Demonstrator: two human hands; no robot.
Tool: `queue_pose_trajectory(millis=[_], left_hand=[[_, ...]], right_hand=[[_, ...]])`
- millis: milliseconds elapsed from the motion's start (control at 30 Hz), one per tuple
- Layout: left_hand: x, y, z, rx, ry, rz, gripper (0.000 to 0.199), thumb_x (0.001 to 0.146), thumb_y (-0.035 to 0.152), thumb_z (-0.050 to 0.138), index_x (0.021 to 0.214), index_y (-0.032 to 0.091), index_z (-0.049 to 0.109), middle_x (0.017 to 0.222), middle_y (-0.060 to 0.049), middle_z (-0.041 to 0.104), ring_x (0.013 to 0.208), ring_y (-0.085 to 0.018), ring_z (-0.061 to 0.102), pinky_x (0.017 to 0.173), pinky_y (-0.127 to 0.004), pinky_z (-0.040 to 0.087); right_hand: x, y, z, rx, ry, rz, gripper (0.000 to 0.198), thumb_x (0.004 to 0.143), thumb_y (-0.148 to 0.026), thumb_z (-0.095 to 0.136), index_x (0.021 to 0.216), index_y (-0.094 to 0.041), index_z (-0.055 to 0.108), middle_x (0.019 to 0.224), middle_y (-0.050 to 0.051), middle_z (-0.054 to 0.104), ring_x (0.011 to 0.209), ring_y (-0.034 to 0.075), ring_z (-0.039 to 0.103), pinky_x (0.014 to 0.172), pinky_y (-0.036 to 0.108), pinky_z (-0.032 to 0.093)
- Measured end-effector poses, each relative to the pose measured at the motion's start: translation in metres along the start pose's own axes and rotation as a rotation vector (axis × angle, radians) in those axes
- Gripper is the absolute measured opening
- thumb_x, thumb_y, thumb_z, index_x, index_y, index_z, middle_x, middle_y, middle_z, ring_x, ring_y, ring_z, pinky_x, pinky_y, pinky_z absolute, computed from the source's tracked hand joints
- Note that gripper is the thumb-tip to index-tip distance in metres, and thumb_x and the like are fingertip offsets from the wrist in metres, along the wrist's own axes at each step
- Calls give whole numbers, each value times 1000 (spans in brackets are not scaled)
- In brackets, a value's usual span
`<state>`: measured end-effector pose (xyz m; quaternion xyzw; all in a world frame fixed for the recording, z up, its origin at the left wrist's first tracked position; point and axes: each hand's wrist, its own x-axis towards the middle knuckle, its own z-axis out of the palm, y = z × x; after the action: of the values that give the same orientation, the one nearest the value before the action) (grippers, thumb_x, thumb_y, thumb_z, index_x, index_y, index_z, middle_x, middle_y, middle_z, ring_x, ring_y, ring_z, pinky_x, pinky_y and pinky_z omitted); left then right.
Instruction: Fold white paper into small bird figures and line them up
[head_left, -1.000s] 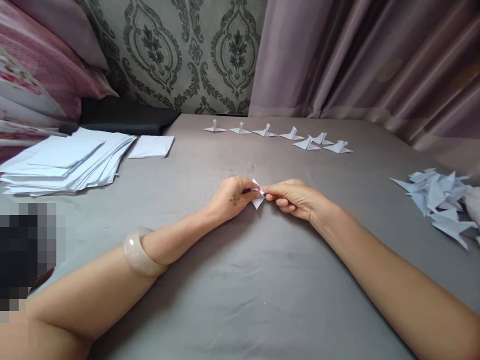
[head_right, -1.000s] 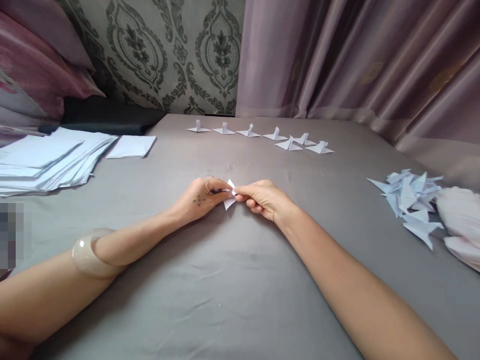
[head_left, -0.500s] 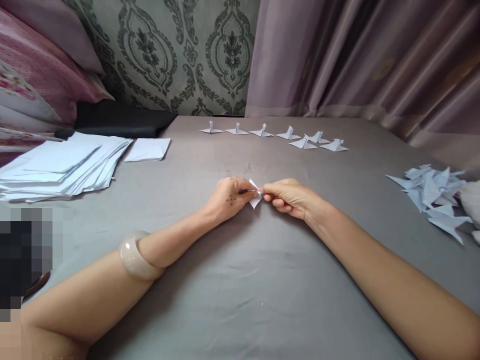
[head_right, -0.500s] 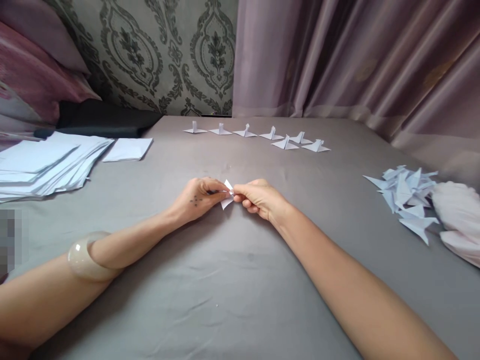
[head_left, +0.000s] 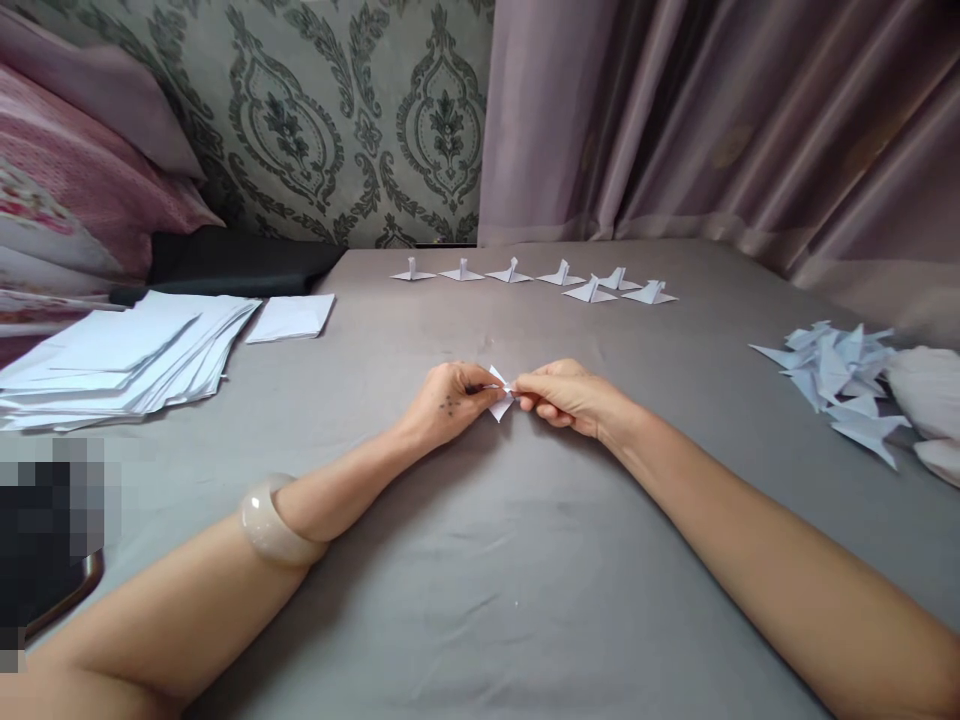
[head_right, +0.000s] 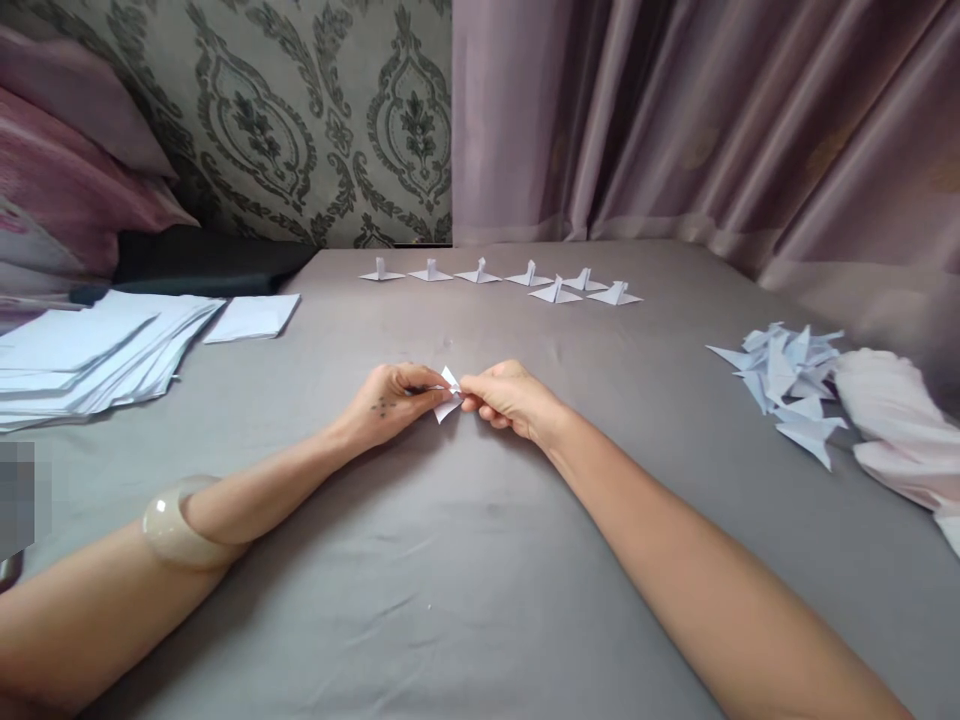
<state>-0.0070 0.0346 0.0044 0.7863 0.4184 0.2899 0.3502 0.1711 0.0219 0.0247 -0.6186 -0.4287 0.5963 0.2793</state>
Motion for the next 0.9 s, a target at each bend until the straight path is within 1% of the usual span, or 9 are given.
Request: queue_pose_trajectory(millis=[167, 267, 333, 400, 467, 567, 633, 733, 900], left_hand=[[0, -3, 0, 29, 17, 16, 18, 83, 29, 60, 86, 20, 75, 89, -3, 74, 81, -16, 65, 73, -23, 48], [0, -5, 1, 1, 16, 7, 19, 83, 30, 60, 85, 19, 75, 88, -3, 73, 80, -16, 65, 73, -23, 48], [1, -6, 1, -27, -1, 13, 20, 84, 31, 59, 86, 18, 74, 87, -4, 73, 80, -15, 64, 73, -22, 48], [1, -7, 1, -46, -18, 19, 22, 84, 32, 58, 86, 16, 74, 85, -4, 72, 79, -15, 64, 71, -22, 47], [1, -8, 1, -54, -23, 25, 24, 84, 32, 57, 86, 15, 74, 83, -3, 72, 77, -15, 63, 70, -21, 46], [0, -9, 1, -42, -10, 38, 23, 84, 32, 57, 86, 15, 73, 79, -2, 70, 74, -14, 61, 67, -20, 45], [0, -8, 1, -30, -7, 41, 24, 83, 32, 57, 86, 15, 73, 77, -1, 69, 73, -13, 60, 66, -20, 44], [0, -7, 0, -26, -10, 35, 25, 83, 32, 57, 85, 14, 73, 77, -2, 69, 71, -13, 60, 66, -20, 43], [0, -10, 1, -55, -7, 29, 26, 83, 35, 57, 87, 14, 73, 78, -2, 69, 73, -14, 60, 67, -21, 44]], right_hand=[[-1, 5, 2, 7, -4, -65, 14, 71, -17, 66, 61, -15, 56, 53, -2, 57, 34, 1, 33, 28, 15, 18], [-5, 9, 5, 13, 40, -140, 9, 71, -17, 66, 72, -17, 56, 55, -4, 55, 36, 3, 36, 30, 16, 20], [-8, 14, 6, -12, 77, -215, 11, 73, -19, 63, 82, -19, 57, 56, -6, 52, 37, 4, 36, 33, 18, 22], [-10, 19, 7, -106, 132, -337, 10, 75, -23, 61, 84, -19, 59, 61, -5, 52, 41, 5, 38, 38, 19, 27], [-11, 24, 6, -262, 207, -487, 10, 76, -26, 60, 84, -20, 62, 69, -4, 54, 49, 6, 43, 48, 20, 35], [-10, 29, 7, -465, 264, -633, 14, 77, -28, 60, 88, -22, 66, 75, -3, 55, 59, 8, 48, 60, 23, 39], [-10, 30, 8, -538, 282, -686, 14, 78, -28, 59, 89, -22, 66, 76, -3, 54, 62, 10, 49, 64, 24, 39], [-9, 31, 9, -586, 298, -745, 14, 79, -30, 60, 89, -21, 65, 77, -2, 55, 63, 10, 49, 67, 25, 39], [-5, 32, 9, -577, 293, -768, 14, 83, -31, 59, 84, -20, 66, 80, -1, 58, 61, 10, 51, 68, 25, 40]])
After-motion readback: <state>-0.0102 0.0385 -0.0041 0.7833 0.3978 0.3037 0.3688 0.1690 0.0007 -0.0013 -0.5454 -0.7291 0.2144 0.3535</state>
